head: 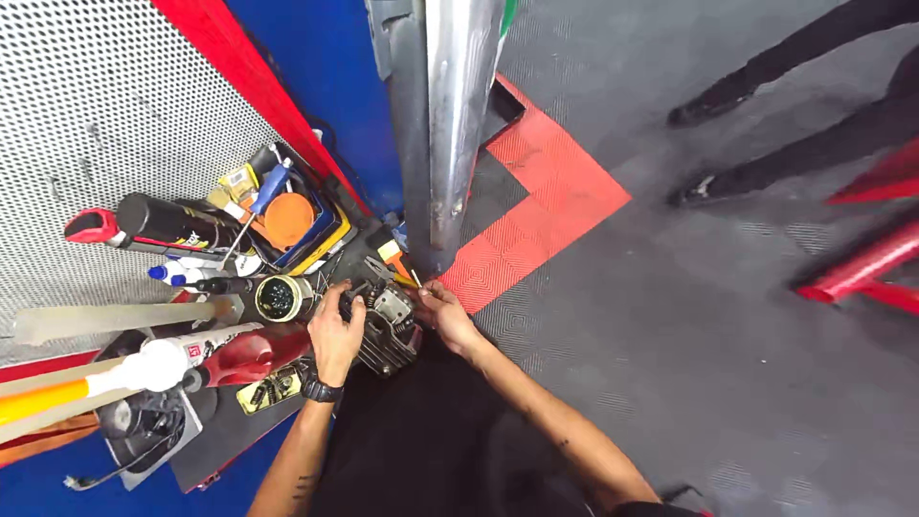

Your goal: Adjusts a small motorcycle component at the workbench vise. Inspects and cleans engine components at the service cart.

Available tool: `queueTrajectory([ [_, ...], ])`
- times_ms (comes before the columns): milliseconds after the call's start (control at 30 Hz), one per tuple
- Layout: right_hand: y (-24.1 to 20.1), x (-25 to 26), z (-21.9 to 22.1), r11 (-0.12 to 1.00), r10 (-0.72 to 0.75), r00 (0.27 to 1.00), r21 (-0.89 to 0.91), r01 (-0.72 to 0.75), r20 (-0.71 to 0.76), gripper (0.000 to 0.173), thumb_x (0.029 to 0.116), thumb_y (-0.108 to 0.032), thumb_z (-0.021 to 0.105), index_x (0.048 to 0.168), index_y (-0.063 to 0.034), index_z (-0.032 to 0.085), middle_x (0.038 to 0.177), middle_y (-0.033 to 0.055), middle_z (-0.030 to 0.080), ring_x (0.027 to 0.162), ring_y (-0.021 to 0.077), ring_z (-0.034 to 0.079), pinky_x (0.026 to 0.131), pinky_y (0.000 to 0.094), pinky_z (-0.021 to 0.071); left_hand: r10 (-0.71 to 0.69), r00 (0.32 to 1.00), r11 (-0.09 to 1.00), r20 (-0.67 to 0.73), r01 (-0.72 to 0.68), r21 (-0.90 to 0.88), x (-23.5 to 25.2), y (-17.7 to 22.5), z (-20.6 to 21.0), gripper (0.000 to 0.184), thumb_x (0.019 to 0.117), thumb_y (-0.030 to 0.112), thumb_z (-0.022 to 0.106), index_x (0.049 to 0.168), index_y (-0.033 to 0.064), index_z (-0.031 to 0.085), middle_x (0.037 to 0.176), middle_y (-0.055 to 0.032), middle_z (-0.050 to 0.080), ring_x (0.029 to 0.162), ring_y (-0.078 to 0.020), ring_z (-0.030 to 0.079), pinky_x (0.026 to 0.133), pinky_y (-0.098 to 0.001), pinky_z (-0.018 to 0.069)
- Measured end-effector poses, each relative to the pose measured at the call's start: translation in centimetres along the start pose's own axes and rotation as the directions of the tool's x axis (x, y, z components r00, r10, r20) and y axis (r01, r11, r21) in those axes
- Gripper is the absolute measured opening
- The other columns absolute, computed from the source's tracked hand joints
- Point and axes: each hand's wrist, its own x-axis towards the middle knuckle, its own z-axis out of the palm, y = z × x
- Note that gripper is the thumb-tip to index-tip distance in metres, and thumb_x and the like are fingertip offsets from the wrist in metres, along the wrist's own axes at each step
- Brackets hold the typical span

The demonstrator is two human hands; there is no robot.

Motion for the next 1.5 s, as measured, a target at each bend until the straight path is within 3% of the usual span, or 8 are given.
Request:
queueTrajectory([
  [300,0.4,0.7,0.7,0.998,0.013,1.000,-0.063,-0.012,0.026,0.016,0.1097,-0.015,0.045,0.118,-0.0038,0.052,0.110,0.0104,0.067,0.092,0.0181,0.070,0.082,0.0358,0.0607,-0.132,0.990,0.991,-0.056,0.130,-0.032,-1.2,-0.6,-0.5,0.040,0.1004,0.035,0.052,0.128,0.0114,0.068,0.124,-0.0085,0.073,0.109,-0.0270,0.071,0.090,-0.0546,0.0540],
  [433,0.5,0.7,0.7,0.999,0.003,1.000,-0.054,-0.004,-0.005,0.014,0.1084,-0.012,0.047,0.116,-0.0032,0.054,0.105,0.0107,0.068,0.088,0.0193,0.071,0.079,0.0374,0.0615,-0.138,0.990,0.989,-0.033,0.137,-0.052,-0.9,-0.7,-0.4,0.043,0.1001,0.036,0.052,0.132,0.0098,0.066,0.130,-0.0125,0.069,0.121,-0.0287,0.065,0.101,-0.0543,0.0498],
  [533,0.6,0.7,0.7,0.998,-0.009,1.000,-0.059,0.008,-0.017,0.011,0.1077,-0.010,0.048,0.114,-0.0042,0.054,0.099,0.0079,0.066,0.083,0.0169,0.069,0.077,0.0364,0.0609,0.021,0.997,0.999,-0.069,-0.023,-0.022,-0.6,-1.1,0.1,0.039,0.1007,0.030,0.054,0.130,0.0076,0.068,0.136,-0.0111,0.066,0.134,-0.0279,0.057,0.114,-0.0474,0.0436],
  [800,0.6,0.2,1.1,0.995,-0.032,0.995,-0.096,0.023,-0.093,0.008,0.1075,-0.011,0.049,0.110,-0.0060,0.054,0.086,0.0028,0.062,0.070,0.0115,0.063,0.065,0.0293,0.0565,0.099,0.995,0.977,-0.008,-0.099,-0.189,1.6,-2.6,-0.4,0.036,0.0945,0.043,0.066,0.109,0.0120,0.077,0.112,-0.0066,0.075,0.108,-0.0228,0.069,0.096,-0.0457,0.0542],
  [1000,1.3,-0.3,2.2,0.999,-0.011,0.984,-0.048,0.003,-0.178,0.012,0.1094,-0.014,0.046,0.112,-0.0059,0.054,0.083,0.0018,0.061,0.067,0.0101,0.061,0.064,0.0273,0.0561,0.104,0.994,0.643,0.022,-0.050,-0.764,2.6,-6.6,1.2,0.036,0.1044,0.022,0.045,0.098,0.0018,0.074,0.101,-0.0074,0.075,0.105,-0.0175,0.068,0.101,-0.0371,0.0524],
  [1133,2.3,-0.4,2.6,0.997,-0.066,0.971,-0.046,0.056,-0.229,0.012,0.1098,-0.015,0.044,0.111,-0.0065,0.054,0.084,0.0014,0.062,0.069,0.0097,0.062,0.065,0.0261,0.0555,0.052,0.999,0.437,0.015,-0.010,-0.899,2.2,-6.7,2.0,0.041,0.1063,0.019,0.036,0.097,0.0022,0.072,0.099,-0.0056,0.076,0.098,-0.0162,0.072,0.095,-0.0360,0.0581],
  [1333,3.0,-2.0,2.1,0.997,-0.074,0.971,-0.006,0.075,-0.228,0.012,0.1090,-0.014,0.044,0.105,-0.0087,0.054,0.077,-0.0019,0.058,0.061,0.0064,0.054,0.056,0.0221,0.0487,0.018,0.999,0.398,-0.042,-0.046,-0.916,-0.1,-5.0,1.8,0.046,0.1073,0.021,0.033,0.093,0.0041,0.073,0.095,-0.0053,0.076,0.095,-0.0163,0.073,0.092,-0.0348,0.0590],
  [1500,4.1,-3.9,0.6,0.996,-0.065,0.964,0.041,0.078,-0.259,0.013,0.1090,-0.013,0.041,0.104,-0.0087,0.053,0.076,-0.0020,0.059,0.060,0.0059,0.055,0.055,0.0219,0.0485,-0.042,0.996,0.449,0.076,0.087,-0.889,-1.0,-3.6,2.3,0.048,0.1058,0.018,0.028,0.090,0.0024,0.071,0.090,-0.0053,0.077,0.089,-0.0142,0.073,0.087,-0.0338,0.0599],
])
